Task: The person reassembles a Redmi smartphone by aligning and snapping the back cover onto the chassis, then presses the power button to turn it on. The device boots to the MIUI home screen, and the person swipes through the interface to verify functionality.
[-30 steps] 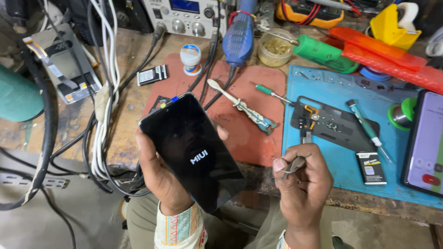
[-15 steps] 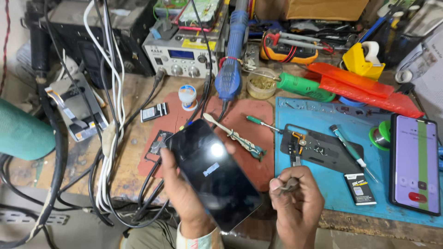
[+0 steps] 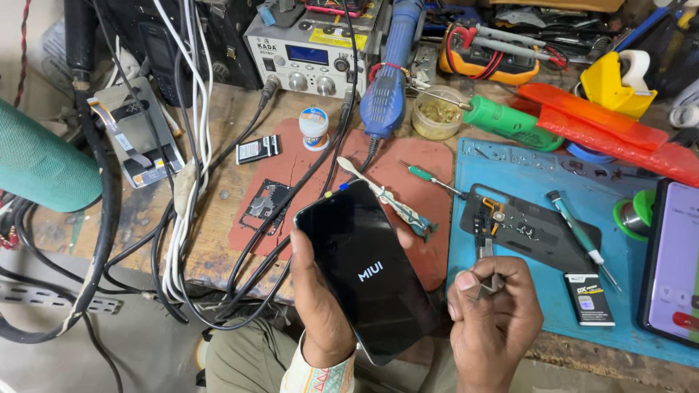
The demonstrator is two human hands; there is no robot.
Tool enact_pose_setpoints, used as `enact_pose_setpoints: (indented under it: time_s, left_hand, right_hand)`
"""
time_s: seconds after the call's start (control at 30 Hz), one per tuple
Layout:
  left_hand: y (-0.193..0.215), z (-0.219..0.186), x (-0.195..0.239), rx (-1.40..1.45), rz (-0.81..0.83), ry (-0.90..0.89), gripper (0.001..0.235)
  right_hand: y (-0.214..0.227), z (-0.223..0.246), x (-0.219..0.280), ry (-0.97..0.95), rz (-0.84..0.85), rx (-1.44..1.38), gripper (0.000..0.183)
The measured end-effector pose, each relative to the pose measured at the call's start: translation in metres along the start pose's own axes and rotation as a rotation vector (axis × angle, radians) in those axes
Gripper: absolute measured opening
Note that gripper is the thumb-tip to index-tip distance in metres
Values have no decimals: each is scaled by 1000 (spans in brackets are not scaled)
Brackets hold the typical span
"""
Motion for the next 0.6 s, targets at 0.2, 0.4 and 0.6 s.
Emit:
enact_pose_setpoints:
  time_s: [0.2, 0.4, 0.6]
  left_hand:
    - [-7, -4, 0, -35, 56, 8, 77]
    - [-4, -3, 1, 21, 31, 17, 77]
    - [-5, -5, 3, -22, 57, 2, 74]
  right_hand:
    - [-5, 3, -1, 15, 21, -21, 17]
    - [-6, 4, 0, 20, 26, 24, 17]
    - [-7, 6, 0, 26, 29, 29, 18]
Point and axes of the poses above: each hand's wrist, its own x-axis away from the middle knuckle, its own y-axis out of the back of the hand, z = x × y, the point moved 9 cm from there along -x, towards the middle knuckle, and after that the axes turned 2 degrees about -x, right-handed, at the moved point
